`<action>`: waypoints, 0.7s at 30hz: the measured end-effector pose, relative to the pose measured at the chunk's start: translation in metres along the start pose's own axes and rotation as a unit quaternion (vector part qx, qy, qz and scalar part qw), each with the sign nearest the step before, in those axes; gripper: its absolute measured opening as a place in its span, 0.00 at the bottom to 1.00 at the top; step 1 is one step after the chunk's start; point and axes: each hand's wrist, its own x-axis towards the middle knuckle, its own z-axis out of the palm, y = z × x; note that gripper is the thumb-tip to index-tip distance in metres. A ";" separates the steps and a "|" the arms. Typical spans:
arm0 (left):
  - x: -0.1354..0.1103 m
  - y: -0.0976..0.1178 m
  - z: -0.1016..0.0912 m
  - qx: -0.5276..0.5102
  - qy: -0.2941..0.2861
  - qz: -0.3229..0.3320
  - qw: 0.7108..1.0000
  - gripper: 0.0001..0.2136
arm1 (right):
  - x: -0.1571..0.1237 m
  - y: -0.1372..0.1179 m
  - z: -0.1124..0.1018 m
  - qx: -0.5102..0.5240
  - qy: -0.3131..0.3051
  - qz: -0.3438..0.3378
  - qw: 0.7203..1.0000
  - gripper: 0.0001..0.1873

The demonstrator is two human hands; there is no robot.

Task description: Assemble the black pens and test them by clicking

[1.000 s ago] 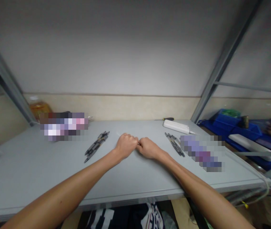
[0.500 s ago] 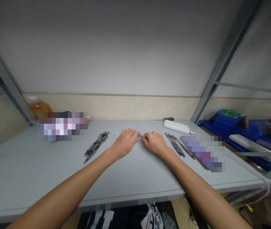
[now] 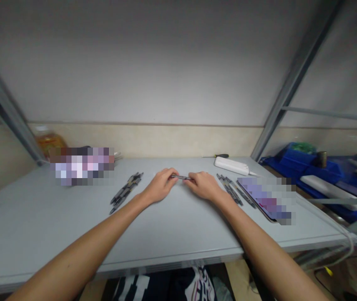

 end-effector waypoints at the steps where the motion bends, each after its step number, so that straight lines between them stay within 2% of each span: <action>1: 0.001 -0.001 -0.001 -0.018 0.010 -0.012 1.000 0.08 | 0.000 0.001 0.000 0.028 0.008 -0.019 0.999 0.22; 5: 0.002 -0.010 -0.001 -0.107 0.039 -0.083 0.990 0.08 | 0.004 0.005 0.001 0.128 0.048 -0.102 0.985 0.19; 8: 0.002 -0.018 0.003 -0.193 0.034 -0.113 0.974 0.08 | 0.007 0.008 0.004 0.158 0.082 -0.122 0.976 0.12; 11: 0.002 -0.024 0.006 -0.252 0.026 -0.123 0.959 0.09 | 0.008 0.011 0.004 0.178 0.117 -0.111 0.971 0.08; 14: 0.003 -0.026 0.006 -0.278 0.038 -0.127 0.951 0.10 | 0.008 0.014 0.001 0.199 0.122 -0.068 0.970 0.13; 18: 0.005 -0.025 0.004 -0.305 0.068 -0.146 0.939 0.12 | 0.008 0.017 -0.002 0.223 0.088 -0.012 0.971 0.20; 21: 0.006 -0.022 0.003 -0.321 0.081 -0.167 0.929 0.12 | 0.010 0.018 -0.001 0.272 0.100 -0.027 0.957 0.13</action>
